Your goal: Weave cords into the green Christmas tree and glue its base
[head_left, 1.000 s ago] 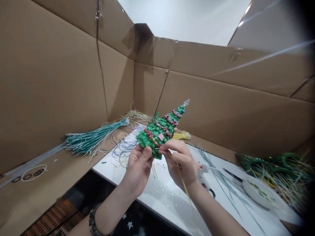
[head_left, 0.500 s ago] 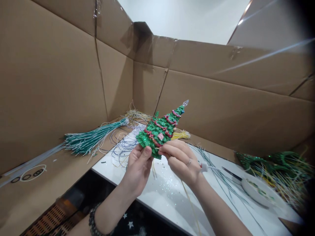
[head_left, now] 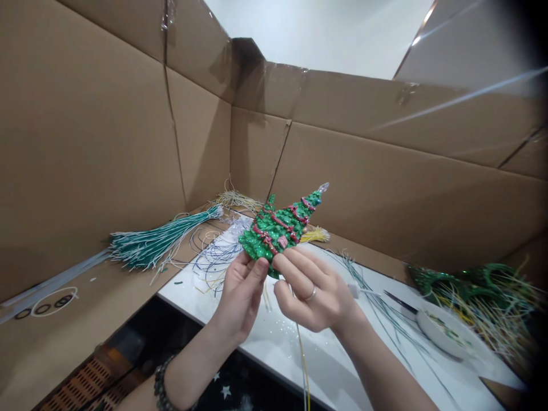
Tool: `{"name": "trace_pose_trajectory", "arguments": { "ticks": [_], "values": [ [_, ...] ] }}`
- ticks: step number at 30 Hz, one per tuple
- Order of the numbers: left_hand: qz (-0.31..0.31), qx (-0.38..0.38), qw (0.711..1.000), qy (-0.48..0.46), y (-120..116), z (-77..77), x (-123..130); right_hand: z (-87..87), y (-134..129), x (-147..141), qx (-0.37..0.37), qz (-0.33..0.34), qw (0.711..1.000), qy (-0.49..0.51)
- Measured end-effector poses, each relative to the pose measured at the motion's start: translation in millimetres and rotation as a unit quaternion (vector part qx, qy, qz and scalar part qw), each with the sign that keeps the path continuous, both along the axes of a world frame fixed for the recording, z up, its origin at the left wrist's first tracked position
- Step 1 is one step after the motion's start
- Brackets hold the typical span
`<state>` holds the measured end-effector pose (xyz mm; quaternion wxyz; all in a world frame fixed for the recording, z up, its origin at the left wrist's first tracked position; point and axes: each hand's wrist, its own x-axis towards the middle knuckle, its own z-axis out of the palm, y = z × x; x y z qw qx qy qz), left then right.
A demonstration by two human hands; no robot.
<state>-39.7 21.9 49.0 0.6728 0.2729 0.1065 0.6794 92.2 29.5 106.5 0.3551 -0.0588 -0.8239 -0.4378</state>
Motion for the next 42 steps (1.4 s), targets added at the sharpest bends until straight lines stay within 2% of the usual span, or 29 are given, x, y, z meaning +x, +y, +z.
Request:
{"name": "trace_pose_trajectory", "arguments": {
  "ticks": [7, 11, 13, 17, 19, 23, 27, 30, 37, 42],
  "values": [
    [0.010, -0.005, 1.000, -0.001, 0, 1.0, 2, -5.8, 3, 1, 0.012, -0.001, 1.000, -0.015],
    [0.009, -0.010, 1.000, 0.001, -3, 3.4, 1, -2.9, 0, 1, 0.007, 0.000, 1.000, -0.022],
    [0.009, -0.015, 1.000, 0.002, -2, 3.0, 0, 0.5, -1, 2, -0.020, 0.017, 1.000, -0.014],
    [-0.002, -0.010, 1.000, -0.004, 0, 0.0, -1, 4.9, -1, 8, -0.130, 0.046, 0.990, 0.012],
    [-0.010, -0.005, 1.000, -0.006, 0, -0.3, -3, 3.8, 0, 10, -0.162, 0.047, 0.985, 0.037],
    [-0.013, -0.001, 1.000, -0.006, -5, 2.2, -4, 0.2, 1, 11, -0.165, 0.042, 0.981, 0.089],
    [-0.010, 0.009, 1.000, -0.001, -6, 3.1, -4, 3.1, -1, 10, -0.170, 0.041, 0.982, 0.076],
    [0.002, 0.024, 1.000, 0.006, -5, 2.1, -3, 6.7, -3, 10, -0.150, 0.035, 0.987, 0.043],
    [0.020, 0.034, 0.999, 0.017, -4, 3.5, -2, 9.7, -10, 8, 0.018, -0.039, 0.998, -0.042],
    [0.027, 0.046, 0.998, 0.028, -6, 4.1, -1, 12.0, -13, 8, 0.034, -0.073, 0.995, -0.056]
  ]
}}
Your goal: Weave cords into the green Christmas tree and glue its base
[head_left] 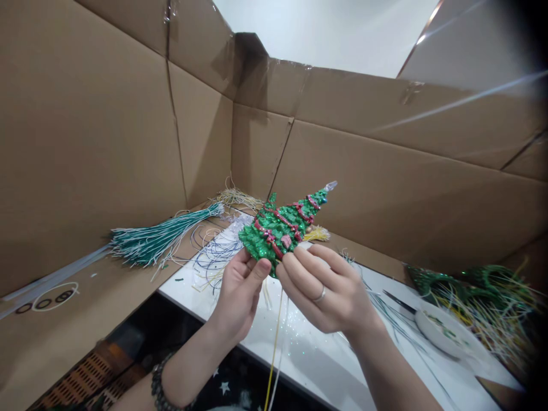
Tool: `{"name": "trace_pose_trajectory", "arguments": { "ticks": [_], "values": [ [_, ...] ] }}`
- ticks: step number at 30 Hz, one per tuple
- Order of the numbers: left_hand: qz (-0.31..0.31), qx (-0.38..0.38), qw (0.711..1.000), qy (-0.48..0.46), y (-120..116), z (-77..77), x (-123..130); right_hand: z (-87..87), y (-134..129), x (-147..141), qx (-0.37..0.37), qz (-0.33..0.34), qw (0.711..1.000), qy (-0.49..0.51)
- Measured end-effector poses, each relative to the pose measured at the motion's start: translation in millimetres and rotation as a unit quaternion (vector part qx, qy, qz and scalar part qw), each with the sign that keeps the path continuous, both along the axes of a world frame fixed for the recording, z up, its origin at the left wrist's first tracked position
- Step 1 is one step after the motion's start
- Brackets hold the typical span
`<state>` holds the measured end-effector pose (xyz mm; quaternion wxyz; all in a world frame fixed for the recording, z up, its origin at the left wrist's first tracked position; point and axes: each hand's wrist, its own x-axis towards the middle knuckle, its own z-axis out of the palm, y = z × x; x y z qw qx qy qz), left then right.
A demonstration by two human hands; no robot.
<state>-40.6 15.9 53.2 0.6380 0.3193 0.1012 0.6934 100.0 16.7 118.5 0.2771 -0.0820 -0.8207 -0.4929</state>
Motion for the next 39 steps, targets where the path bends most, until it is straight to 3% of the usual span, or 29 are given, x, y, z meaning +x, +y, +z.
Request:
{"name": "trace_pose_trajectory", "arguments": {
  "ticks": [11, 17, 23, 39],
  "values": [
    [0.005, 0.010, 0.999, 0.030, 1, -3.6, 0, 2.3, 0, 1, -0.002, -0.005, 1.000, -0.008],
    [-0.002, 0.004, 1.000, 0.021, -3, -2.2, 1, -0.6, 6, 0, -0.041, 0.066, 0.997, 0.027],
    [-0.047, -0.019, 0.999, -0.015, -7, -1.4, 2, -8.3, 13, -1, -0.046, 0.116, 0.989, 0.083],
    [-0.054, -0.049, 0.997, -0.023, -8, -0.8, 1, -12.8, 15, 2, -0.088, 0.118, 0.983, 0.108]
  ]
}}
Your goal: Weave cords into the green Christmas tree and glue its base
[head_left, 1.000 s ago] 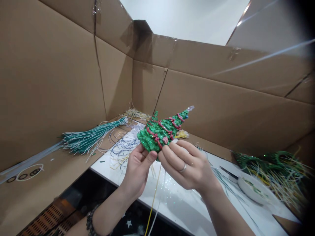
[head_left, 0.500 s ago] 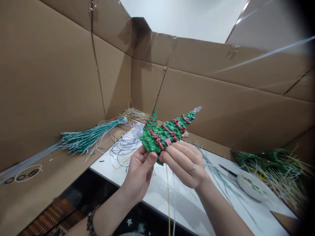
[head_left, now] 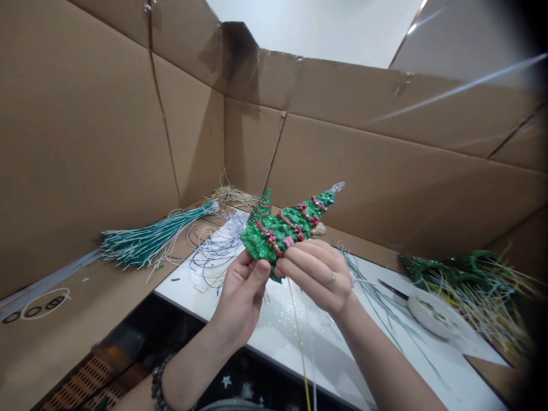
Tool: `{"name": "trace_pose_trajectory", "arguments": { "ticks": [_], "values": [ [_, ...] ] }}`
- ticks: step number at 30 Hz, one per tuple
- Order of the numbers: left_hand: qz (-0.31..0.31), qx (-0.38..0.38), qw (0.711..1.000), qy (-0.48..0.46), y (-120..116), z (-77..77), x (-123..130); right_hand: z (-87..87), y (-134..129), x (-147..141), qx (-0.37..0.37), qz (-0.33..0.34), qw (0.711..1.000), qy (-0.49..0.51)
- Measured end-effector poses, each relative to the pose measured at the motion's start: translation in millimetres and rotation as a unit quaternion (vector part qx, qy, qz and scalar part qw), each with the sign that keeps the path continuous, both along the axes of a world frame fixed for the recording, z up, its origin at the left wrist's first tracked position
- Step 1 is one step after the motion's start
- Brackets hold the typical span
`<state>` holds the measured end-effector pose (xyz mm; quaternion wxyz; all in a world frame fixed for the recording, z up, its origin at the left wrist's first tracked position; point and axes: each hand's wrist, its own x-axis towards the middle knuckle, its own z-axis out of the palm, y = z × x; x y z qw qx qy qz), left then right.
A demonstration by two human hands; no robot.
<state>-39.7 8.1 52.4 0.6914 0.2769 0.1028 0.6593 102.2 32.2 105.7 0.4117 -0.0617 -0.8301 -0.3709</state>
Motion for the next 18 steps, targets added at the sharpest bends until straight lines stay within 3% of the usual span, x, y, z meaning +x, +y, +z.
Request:
{"name": "trace_pose_trajectory", "arguments": {
  "ticks": [4, 13, 18],
  "values": [
    [0.017, 0.003, 1.000, 0.014, 2, 1.6, -2, 2.1, 0, 0, -0.014, -0.003, 1.000, 0.006],
    [0.025, 0.033, 0.999, 0.024, 3, -1.4, 0, 5.2, -8, 1, 0.092, -0.034, 0.995, -0.037],
    [0.028, 0.047, 0.998, 0.015, 2, -2.6, 1, 10.3, -18, 0, 0.096, -0.062, 0.992, -0.059]
  ]
}}
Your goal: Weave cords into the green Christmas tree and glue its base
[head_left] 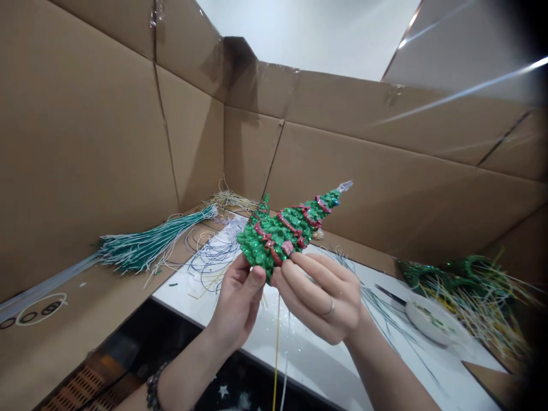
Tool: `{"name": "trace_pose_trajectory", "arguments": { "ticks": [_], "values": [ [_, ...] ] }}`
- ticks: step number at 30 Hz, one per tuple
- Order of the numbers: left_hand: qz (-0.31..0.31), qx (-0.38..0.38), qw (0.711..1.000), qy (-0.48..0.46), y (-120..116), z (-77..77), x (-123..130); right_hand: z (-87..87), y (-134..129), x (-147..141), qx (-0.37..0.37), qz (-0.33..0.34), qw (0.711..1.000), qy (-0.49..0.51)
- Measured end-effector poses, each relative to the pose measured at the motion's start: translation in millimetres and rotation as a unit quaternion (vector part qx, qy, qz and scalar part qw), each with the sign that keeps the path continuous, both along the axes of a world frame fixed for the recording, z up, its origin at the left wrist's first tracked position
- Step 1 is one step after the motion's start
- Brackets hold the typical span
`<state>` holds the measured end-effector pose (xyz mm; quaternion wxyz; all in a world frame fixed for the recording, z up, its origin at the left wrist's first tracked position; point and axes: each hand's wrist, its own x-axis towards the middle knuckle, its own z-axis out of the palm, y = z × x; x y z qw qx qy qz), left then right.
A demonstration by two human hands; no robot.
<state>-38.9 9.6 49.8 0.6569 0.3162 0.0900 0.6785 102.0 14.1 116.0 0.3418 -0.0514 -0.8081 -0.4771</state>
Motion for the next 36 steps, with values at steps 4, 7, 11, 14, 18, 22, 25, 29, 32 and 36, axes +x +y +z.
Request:
{"name": "trace_pose_trajectory", "arguments": {
  "ticks": [4, 7, 11, 14, 18, 22, 25, 29, 32, 36],
  "values": [
    [-0.002, -0.018, 1.000, -0.018, 1, 2.4, 1, 3.5, -1, -2, -0.034, 0.001, 0.999, 0.006],
    [-0.015, -0.039, 0.998, -0.036, 0, 2.8, 2, 4.0, 1, -2, -0.043, 0.010, 0.999, 0.019],
    [-0.033, -0.056, 0.996, -0.056, -1, -0.3, 3, 1.6, 5, 0, -0.107, 0.031, 0.992, 0.062],
    [-0.030, -0.066, 0.996, -0.049, 0, -1.9, 3, 2.4, 6, 3, -0.188, 0.073, 0.970, 0.133],
    [-0.003, -0.075, 0.996, -0.043, 2, 0.3, 0, 12.4, -2, 5, -0.230, 0.090, 0.940, 0.236],
    [-0.019, -0.090, 0.995, -0.039, 2, 8.2, -11, 14.5, -16, 19, -0.251, 0.068, 0.917, 0.301],
    [-0.060, -0.103, 0.993, 0.008, 1, 15.5, -26, -4.1, -29, 48, -0.293, -0.026, 0.886, 0.358],
    [-0.089, -0.144, 0.982, 0.082, 3, 19.1, -47, -44.2, -56, 105, -0.329, -0.265, 0.804, 0.419],
    [-0.107, -0.152, 0.971, 0.153, 8, 14.9, -58, -67.8, -77, 150, -0.387, -0.535, 0.631, 0.407],
    [-0.145, -0.173, 0.945, 0.238, 8, 6.6, -62, -88.7, -94, 192, -0.423, -0.683, 0.478, 0.355]
  ]
}}
